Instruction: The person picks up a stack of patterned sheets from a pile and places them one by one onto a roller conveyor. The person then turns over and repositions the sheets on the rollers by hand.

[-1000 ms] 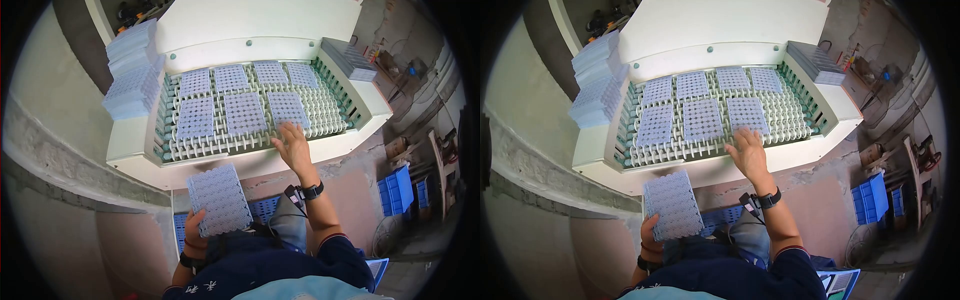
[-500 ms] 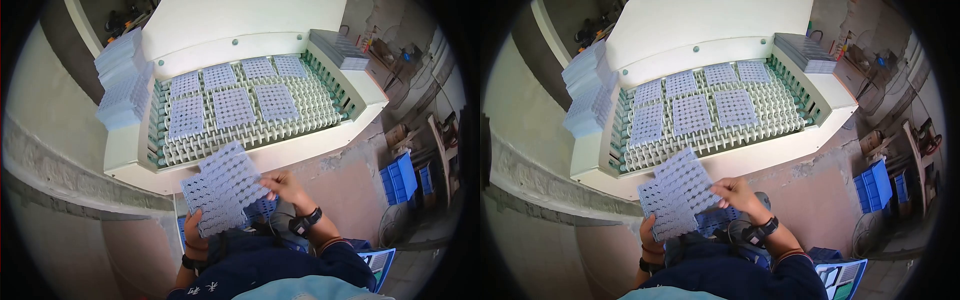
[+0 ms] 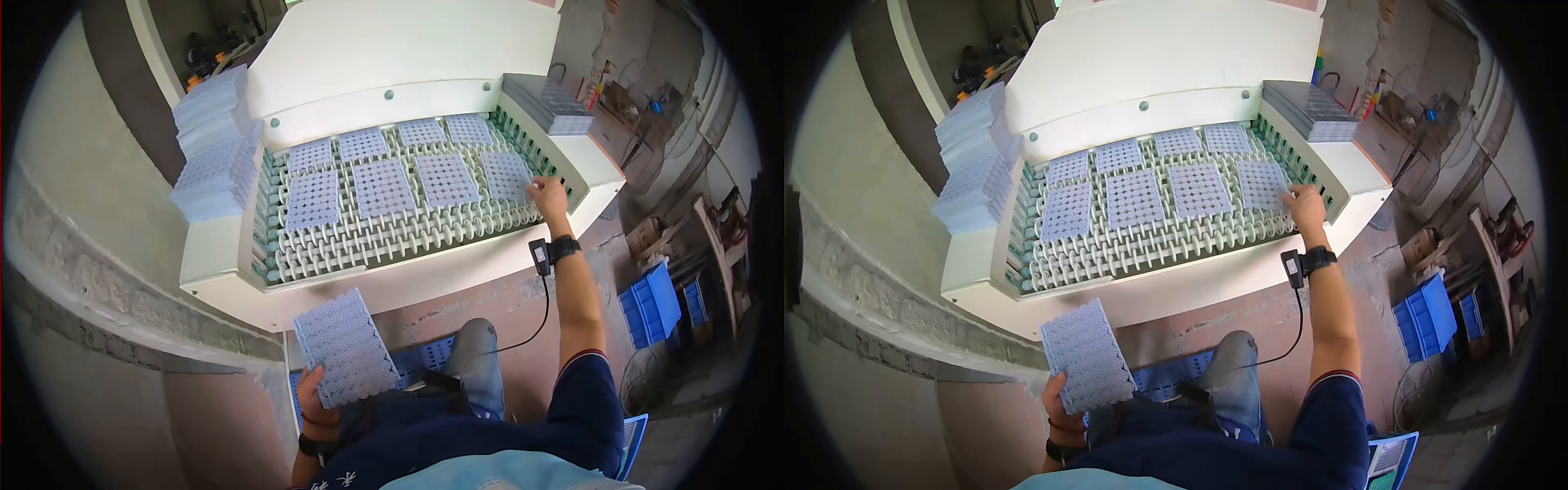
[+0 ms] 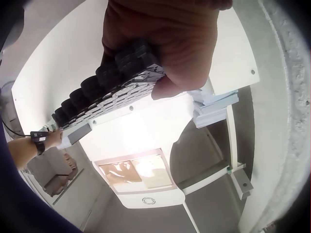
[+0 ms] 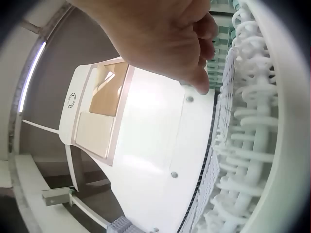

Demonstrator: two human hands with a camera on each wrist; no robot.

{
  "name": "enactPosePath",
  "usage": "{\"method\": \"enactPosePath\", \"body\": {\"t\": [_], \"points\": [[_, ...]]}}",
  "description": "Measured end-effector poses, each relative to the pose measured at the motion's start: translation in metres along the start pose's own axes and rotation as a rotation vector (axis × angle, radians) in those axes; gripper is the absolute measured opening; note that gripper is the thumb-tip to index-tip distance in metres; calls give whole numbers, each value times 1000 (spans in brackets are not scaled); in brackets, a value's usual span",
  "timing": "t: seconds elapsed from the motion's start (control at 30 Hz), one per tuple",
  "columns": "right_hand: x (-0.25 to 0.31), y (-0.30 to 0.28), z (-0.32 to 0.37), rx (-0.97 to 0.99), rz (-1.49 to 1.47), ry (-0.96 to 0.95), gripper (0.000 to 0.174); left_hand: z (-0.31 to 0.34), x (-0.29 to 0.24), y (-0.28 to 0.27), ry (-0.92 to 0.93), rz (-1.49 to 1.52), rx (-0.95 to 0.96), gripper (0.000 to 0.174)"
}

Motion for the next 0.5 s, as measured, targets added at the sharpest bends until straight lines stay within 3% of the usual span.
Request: {"method": "enactPosePath", "body": {"t": [0.07, 0.13, 0.27, 0.3, 0.37, 0.5], "points": [[29, -5, 26, -13, -168, -103, 29, 2, 0, -1, -2, -56, -17, 52], [76, 3, 78, 218, -397, -102, 22, 1, -3, 6, 29, 36, -9, 47], [160, 46, 245, 1036, -894, -51, 27, 1, -1, 16, 4, 24, -3, 46], [172, 50, 284, 1240, -817, 21, 27, -1, 0, 22, -3, 33, 9, 45], [200, 45, 333, 1447, -981, 7, 25, 0, 2, 24, -11, 41, 14, 45], [202, 56, 366, 1505, -1026, 136, 22, 3, 0, 17, 3, 6, 4, 44]]}}
Point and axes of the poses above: each hand's wrist, its own z-axis away from the middle knuckle, its own y-axis out of the palm, x = y × z, the point moved 10 cm from there along -z, towards the middle knuckle, and after that the axes turned 5 degrees about y, right-handed, at the moved point
